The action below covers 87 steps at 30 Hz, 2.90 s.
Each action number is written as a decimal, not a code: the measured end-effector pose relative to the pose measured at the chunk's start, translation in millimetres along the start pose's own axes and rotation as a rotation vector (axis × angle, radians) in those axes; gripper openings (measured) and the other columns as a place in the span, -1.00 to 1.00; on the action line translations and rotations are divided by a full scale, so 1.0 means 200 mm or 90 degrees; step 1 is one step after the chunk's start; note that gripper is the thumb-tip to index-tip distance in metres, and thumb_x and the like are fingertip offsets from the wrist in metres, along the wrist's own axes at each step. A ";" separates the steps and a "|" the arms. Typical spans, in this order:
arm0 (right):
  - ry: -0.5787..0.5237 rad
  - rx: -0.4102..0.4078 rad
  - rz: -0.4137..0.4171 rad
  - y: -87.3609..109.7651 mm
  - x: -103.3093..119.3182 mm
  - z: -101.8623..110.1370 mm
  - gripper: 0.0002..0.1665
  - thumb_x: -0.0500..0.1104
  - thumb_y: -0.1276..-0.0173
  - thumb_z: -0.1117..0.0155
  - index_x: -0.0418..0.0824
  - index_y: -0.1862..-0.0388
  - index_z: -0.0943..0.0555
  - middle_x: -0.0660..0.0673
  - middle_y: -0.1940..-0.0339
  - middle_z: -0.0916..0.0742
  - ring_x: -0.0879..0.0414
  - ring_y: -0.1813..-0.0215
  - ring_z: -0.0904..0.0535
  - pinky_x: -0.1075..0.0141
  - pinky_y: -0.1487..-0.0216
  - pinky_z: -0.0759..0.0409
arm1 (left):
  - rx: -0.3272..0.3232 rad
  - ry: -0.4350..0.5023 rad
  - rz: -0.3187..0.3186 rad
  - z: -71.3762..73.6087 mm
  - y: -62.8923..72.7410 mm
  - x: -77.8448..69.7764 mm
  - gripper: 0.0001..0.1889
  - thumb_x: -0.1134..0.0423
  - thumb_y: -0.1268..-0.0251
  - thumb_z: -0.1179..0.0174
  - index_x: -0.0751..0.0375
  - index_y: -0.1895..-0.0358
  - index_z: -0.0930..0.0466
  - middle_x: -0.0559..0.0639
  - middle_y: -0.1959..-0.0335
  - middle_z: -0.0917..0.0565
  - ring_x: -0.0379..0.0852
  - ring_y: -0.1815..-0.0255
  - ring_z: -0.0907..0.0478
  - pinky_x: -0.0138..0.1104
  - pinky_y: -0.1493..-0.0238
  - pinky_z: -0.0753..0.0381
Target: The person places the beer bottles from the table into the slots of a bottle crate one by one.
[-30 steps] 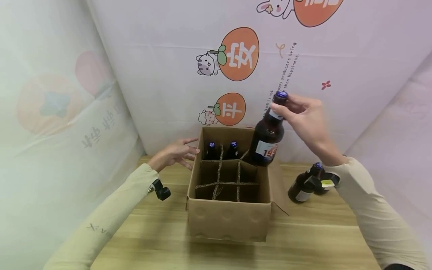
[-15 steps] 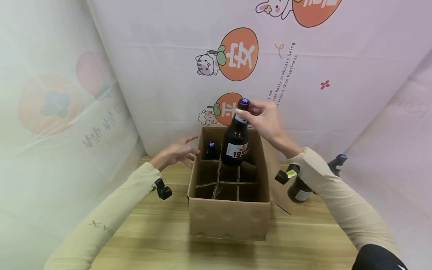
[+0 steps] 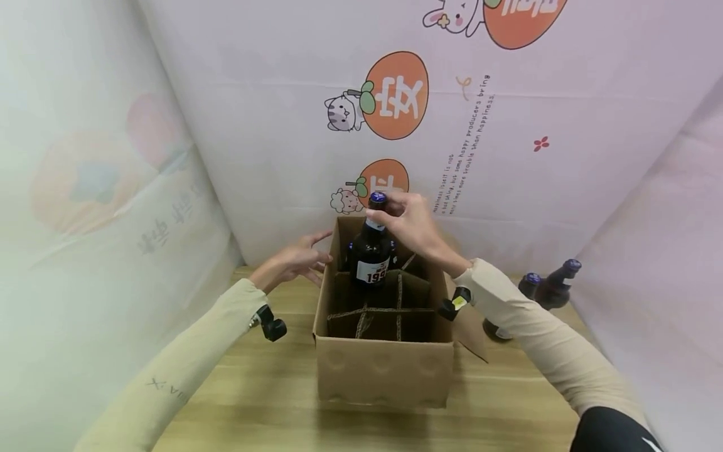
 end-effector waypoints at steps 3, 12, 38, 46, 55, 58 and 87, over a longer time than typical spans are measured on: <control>0.004 0.028 0.004 0.00 -0.01 -0.06 -0.50 -0.11 -0.43 -0.47 -0.33 -0.25 -0.68 -0.26 -0.02 -0.84 -0.05 0.01 -0.82 0.20 0.08 -0.86 | -0.004 0.003 0.004 0.00 0.02 0.01 -0.13 0.51 -0.54 0.01 0.00 -0.75 0.23 0.58 -0.55 -0.23 0.50 -0.43 -0.42 -0.13 0.24 -0.89; 0.000 0.052 0.028 -0.02 -0.02 -0.12 -0.44 -0.10 -0.45 -0.46 -0.29 -0.34 -0.64 -0.21 -0.11 -0.82 -0.02 -0.11 -0.80 0.15 -0.06 -0.84 | -0.004 0.006 0.004 0.01 0.00 0.00 -0.14 0.49 -0.55 0.00 -0.05 -0.75 0.19 0.58 -0.56 -0.21 0.50 -0.44 -0.41 -0.18 0.30 -0.89; 0.005 0.154 -0.041 -0.03 -0.08 -0.19 -0.45 -0.12 -0.43 -0.48 -0.33 -0.31 -0.66 -0.24 0.04 -0.86 0.04 0.20 -0.78 0.40 0.26 -0.74 | 0.002 0.013 0.004 0.03 0.00 0.02 -0.13 0.47 -0.56 -0.03 -0.10 -0.75 0.19 0.52 -0.56 -0.26 0.49 -0.46 -0.39 -0.13 0.21 -0.89; 0.099 0.274 0.015 -0.04 -0.15 -0.31 -0.70 -0.22 -0.39 -0.50 -0.43 0.03 -0.75 -0.16 0.39 -0.84 0.13 0.47 -0.70 0.39 0.42 -0.71 | 0.000 0.010 0.002 0.03 0.00 0.02 -0.13 0.46 -0.55 -0.05 -0.08 -0.75 0.18 0.55 -0.58 -0.19 0.47 -0.43 -0.43 -0.13 0.19 -0.89; 0.213 0.385 0.065 0.00 -0.27 -0.45 -0.57 -0.29 -0.30 -0.55 -0.55 -0.05 -0.71 0.06 0.70 -0.42 0.29 0.64 -0.22 0.51 0.60 -0.18 | 0.001 0.011 0.001 0.02 0.00 0.02 -0.14 0.46 -0.56 -0.05 -0.08 -0.75 0.17 0.54 -0.58 -0.19 0.49 -0.45 -0.40 -0.08 0.13 -0.89; 0.239 0.444 0.077 0.02 -0.30 -0.49 -0.64 -0.30 -0.29 -0.55 -0.52 0.02 -0.74 0.00 0.66 -0.55 0.29 0.62 -0.33 0.52 0.58 -0.32 | 0.001 0.007 0.000 0.01 0.00 0.02 -0.15 0.46 -0.56 -0.04 -0.08 -0.75 0.17 0.54 -0.60 -0.16 0.48 -0.46 -0.40 -0.09 0.12 -0.89; 0.200 0.624 -0.039 0.03 -0.26 -0.38 -0.49 -0.20 -0.56 -0.30 -0.39 -0.40 -0.54 -0.32 -0.27 -0.71 -0.15 -0.07 -0.76 0.14 -0.04 -0.85 | -0.003 -0.008 0.008 0.01 0.01 0.01 -0.15 0.42 -0.59 -0.04 -0.09 -0.74 0.20 0.55 -0.61 -0.13 0.48 -0.48 -0.37 -0.11 0.13 -0.89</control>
Point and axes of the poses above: each hand's wrist, its own y-axis away from the middle knuckle, its own z-axis out of the back of the hand, x = y × z, the point moved 4 cm from there along -y, towards the middle knuckle
